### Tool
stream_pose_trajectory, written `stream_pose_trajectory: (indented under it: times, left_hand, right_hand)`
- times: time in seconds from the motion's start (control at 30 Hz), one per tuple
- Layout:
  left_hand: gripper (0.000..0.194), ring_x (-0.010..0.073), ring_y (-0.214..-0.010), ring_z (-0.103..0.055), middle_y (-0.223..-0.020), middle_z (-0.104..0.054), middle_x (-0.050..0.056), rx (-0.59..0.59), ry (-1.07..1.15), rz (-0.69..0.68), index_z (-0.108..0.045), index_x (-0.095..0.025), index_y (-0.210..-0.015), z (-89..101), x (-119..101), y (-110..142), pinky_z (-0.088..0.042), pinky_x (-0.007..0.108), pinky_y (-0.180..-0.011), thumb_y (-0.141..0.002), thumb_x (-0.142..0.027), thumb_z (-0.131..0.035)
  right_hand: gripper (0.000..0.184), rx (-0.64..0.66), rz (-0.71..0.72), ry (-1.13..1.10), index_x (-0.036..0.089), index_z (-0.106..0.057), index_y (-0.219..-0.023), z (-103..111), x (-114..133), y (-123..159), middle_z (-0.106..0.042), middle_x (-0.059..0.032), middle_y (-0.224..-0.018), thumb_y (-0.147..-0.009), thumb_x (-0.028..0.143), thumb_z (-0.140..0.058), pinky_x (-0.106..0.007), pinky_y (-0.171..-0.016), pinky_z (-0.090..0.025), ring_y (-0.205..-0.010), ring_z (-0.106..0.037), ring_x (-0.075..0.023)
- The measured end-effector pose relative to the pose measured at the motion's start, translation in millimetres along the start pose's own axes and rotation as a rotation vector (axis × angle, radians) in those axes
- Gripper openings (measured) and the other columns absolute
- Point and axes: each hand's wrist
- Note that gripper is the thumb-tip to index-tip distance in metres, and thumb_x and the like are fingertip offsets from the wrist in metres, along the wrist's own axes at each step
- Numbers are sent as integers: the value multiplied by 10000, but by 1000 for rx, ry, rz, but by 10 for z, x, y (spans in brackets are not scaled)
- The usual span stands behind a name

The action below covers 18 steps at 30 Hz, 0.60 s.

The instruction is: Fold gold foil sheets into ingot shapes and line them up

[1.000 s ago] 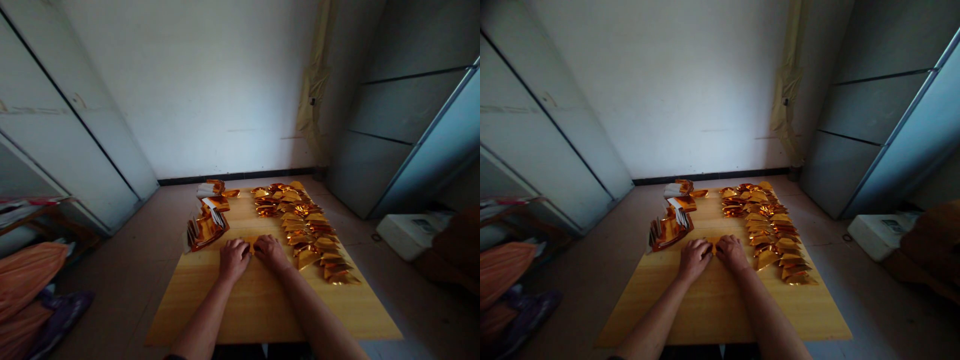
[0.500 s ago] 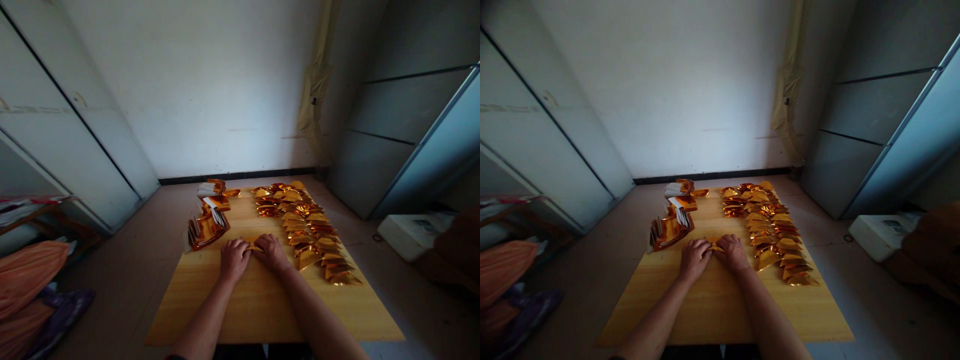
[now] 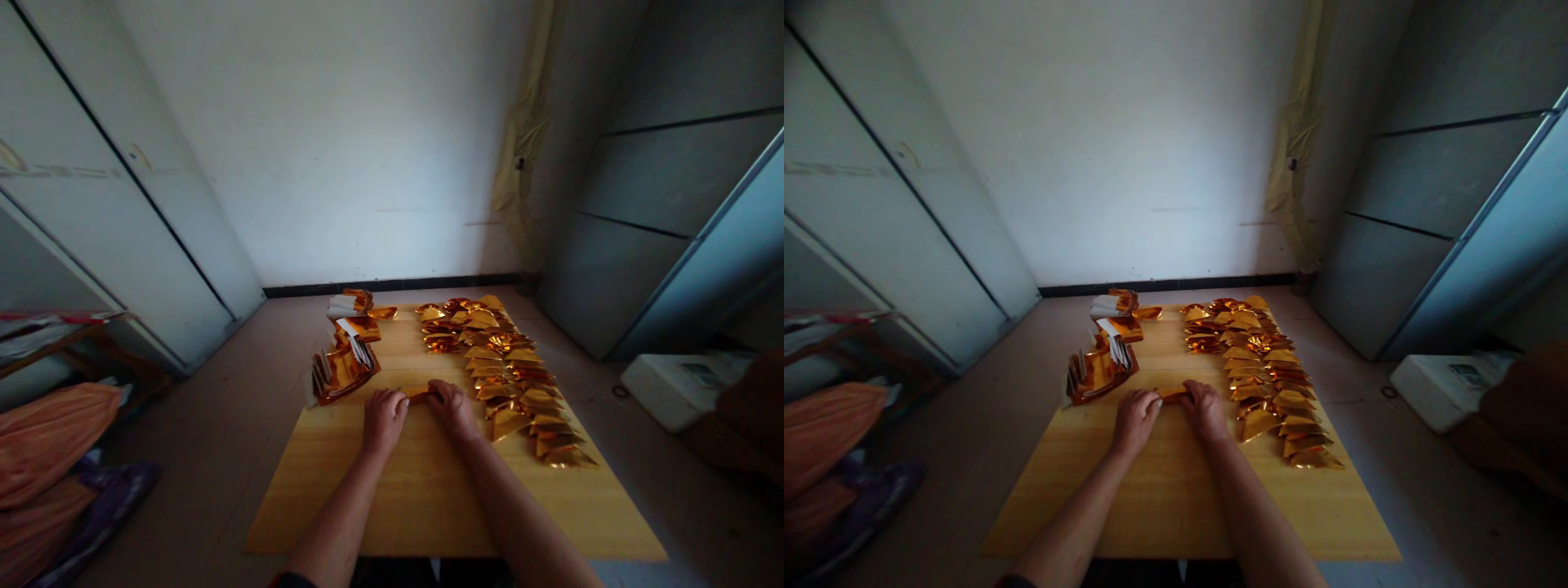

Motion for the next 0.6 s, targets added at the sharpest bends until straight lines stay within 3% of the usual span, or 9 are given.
stream_pose_trajectory:
  times: [0.33, 0.6]
  left_hand:
    - [321, 168, -951, -592, -1021, -685, 29, -26, 120, 126, -621, -221, -1079, -52, 24, -55, -430, 325, -896, -796, -95, -535]
    - [362, 166, -874, -595, -896, -685, 19, 22, 22, 246, -603, -238, -1144, -55, -41, -116, -422, 302, -837, -801, -138, -544]
  right_hand:
    - [201, -22, -98, 52, 213, -586, -1002, -26, 16, -43, -635, -56, -991, -806, 204, -547, -258, -759, -460, -873, -619, -176]
    - [192, -29, -66, 47, 232, -569, -964, -12, 24, -32, -615, -39, -984, -791, 166, -519, -251, -789, -446, -898, -596, -167]
Point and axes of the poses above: each hand's wrist, its own y-axis away from the middle knuckle, its own z-axis out of the back of the hand, x = y × z
